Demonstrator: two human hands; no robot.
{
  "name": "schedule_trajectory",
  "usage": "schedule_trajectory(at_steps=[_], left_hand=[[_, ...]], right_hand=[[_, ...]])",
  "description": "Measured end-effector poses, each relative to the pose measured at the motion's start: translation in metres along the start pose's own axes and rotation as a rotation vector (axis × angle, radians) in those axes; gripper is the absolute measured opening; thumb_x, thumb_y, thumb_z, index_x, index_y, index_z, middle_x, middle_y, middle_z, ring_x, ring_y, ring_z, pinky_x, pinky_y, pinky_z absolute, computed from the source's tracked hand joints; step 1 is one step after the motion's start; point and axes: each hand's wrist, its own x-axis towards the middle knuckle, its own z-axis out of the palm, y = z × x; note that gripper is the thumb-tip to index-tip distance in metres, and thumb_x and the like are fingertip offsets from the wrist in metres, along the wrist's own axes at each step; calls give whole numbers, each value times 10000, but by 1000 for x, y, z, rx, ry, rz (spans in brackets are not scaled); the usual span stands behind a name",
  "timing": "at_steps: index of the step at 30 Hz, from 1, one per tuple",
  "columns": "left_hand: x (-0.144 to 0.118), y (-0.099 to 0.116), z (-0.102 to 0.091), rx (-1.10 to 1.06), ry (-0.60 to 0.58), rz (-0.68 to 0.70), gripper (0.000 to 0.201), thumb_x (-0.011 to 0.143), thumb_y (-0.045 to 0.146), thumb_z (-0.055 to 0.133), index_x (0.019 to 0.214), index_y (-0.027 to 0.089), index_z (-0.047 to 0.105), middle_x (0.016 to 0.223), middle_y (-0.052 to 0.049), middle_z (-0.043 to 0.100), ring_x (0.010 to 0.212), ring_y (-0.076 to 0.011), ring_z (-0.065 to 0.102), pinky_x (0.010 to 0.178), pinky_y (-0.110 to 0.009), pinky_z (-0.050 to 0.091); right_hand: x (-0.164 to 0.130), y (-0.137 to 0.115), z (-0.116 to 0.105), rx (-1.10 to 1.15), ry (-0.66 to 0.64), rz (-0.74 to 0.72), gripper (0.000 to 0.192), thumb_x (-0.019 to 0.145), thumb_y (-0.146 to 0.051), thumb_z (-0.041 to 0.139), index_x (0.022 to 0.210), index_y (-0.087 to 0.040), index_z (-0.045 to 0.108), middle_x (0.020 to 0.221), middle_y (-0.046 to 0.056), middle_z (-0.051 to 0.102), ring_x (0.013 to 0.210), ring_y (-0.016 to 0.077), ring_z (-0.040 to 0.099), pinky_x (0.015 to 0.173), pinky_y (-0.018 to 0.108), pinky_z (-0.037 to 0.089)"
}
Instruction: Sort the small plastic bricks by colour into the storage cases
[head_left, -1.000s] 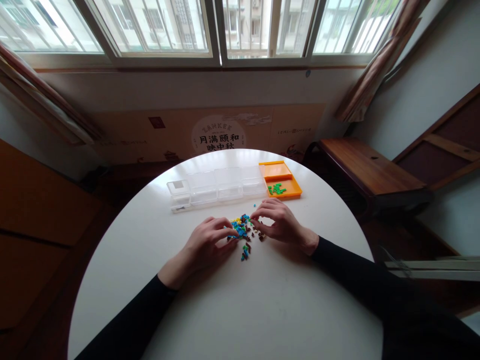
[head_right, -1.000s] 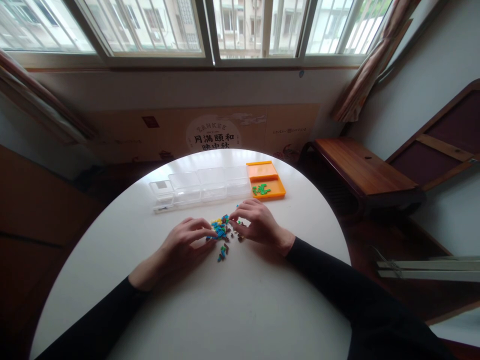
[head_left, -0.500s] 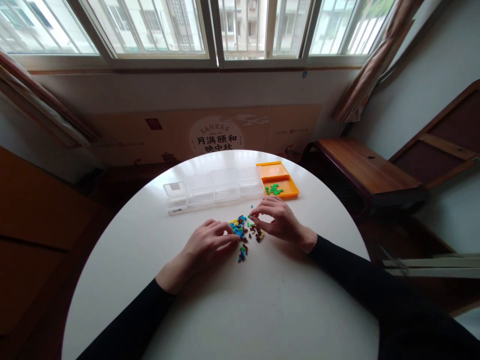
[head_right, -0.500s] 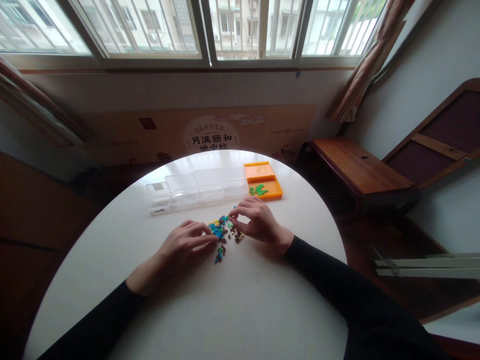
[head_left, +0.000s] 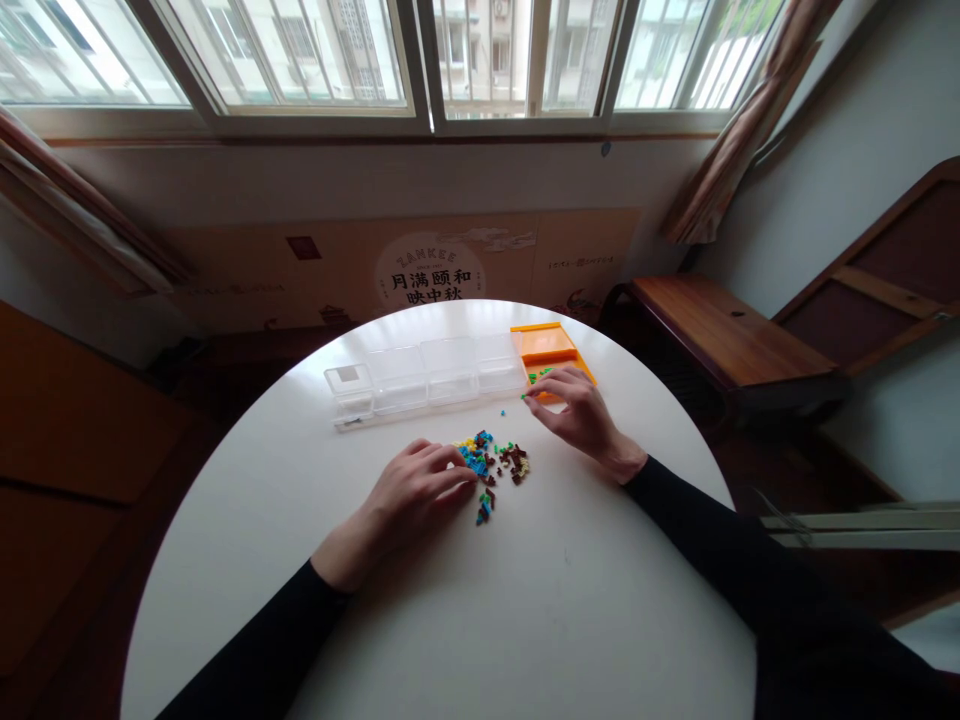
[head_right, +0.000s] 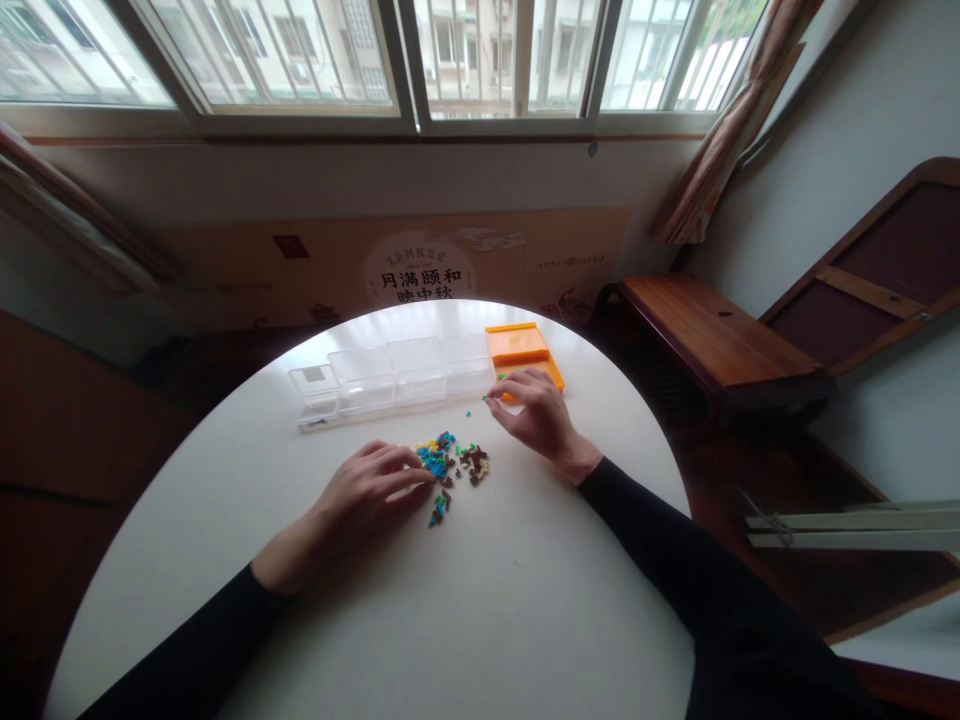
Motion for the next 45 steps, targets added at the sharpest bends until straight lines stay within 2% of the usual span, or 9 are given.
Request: schedule_trajectory(at_steps=[6, 12, 20, 23, 27, 33, 39, 42, 45], left_hand=[[-2, -1, 0, 31, 26, -28, 87, 1047, 271, 723, 1079, 280, 804, 998, -22, 779, 794, -152, 686, 837, -332, 488], [-1, -1, -1, 25, -4, 2, 145, 1067, 214, 684, 1132, 284, 793, 1013, -26, 788, 815, -158, 707, 826, -325, 489], [-4, -1, 3, 16, -13, -23, 136, 1073, 216, 648, 1083, 255, 778, 1002, -36, 791, 818, -159, 713, 845, -337, 487], [-4, 1, 2, 13, -3, -48, 135, 1080, 218, 636, 1077, 247, 768, 1013, -40, 788, 817, -155, 705, 841, -328, 487], [-3, 3, 2, 0, -4, -68, 125, 1092, 217, 638, 1101, 243, 760, 1034, -36, 782, 839, -155, 700, 853, -318, 492], [-2, 3, 5, -19, 41, -109, 116, 1105, 248, 648, 1081, 231, 759, 1014, -36, 762, 784, -147, 644, 814, -310, 485], [3, 4, 4, -364, 149, -332, 125, 1085, 301, 705, 1063, 204, 780, 965, -41, 696, 736, -123, 613, 716, -265, 518], [8, 11, 3, -536, 216, -448, 145, 1065, 326, 737, 1041, 195, 795, 962, -46, 700, 758, -129, 633, 671, -244, 515], [14, 19, 4, -651, 224, -512, 177, 1060, 354, 743, 1031, 191, 804, 954, -49, 715, 766, -133, 645, 699, -252, 529]], right_hand=[[3, 41, -8, -75, 74, 240, 156, 996, -383, 761, 955, -238, 803, 949, 84, 795, 890, 294, 668, 871, 493, 563], [0, 40, -6, 16, 103, 309, 187, 1019, -394, 706, 997, -239, 808, 993, 81, 799, 899, 281, 664, 860, 470, 574], [-3, 8, 6, 103, 62, 179, 117, 1035, -300, 695, 989, -249, 789, 997, 70, 777, 960, 283, 696, 946, 490, 573], [-4, -8, 10, 142, -3, 86, 93, 1038, -255, 697, 1005, -259, 784, 1027, 63, 786, 1026, 289, 699, 978, 495, 558], [-7, -28, 12, 198, -112, -31, 92, 1039, -207, 699, 1020, -258, 773, 1010, 42, 779, 994, 255, 700, 995, 473, 530], [-9, -38, 11, 258, -203, -142, 82, 1037, -202, 713, 1035, -260, 772, 1024, 48, 773, 1000, 241, 678, 949, 432, 549], [-11, -43, 14, 278, -261, -282, 68, 1025, -220, 752, 1081, -259, 756, 1040, 46, 798, 974, 235, 685, 958, 431, 553], [-11, -50, 16, 274, -248, -305, 81, 1029, -247, 764, 1106, -265, 745, 1032, 37, 804, 969, 228, 695, 965, 422, 551], [-11, -55, 17, 273, -203, -315, 108, 1028, -266, 777, 1125, -259, 728, 1029, 32, 808, 974, 226, 705, 968, 411, 557]])
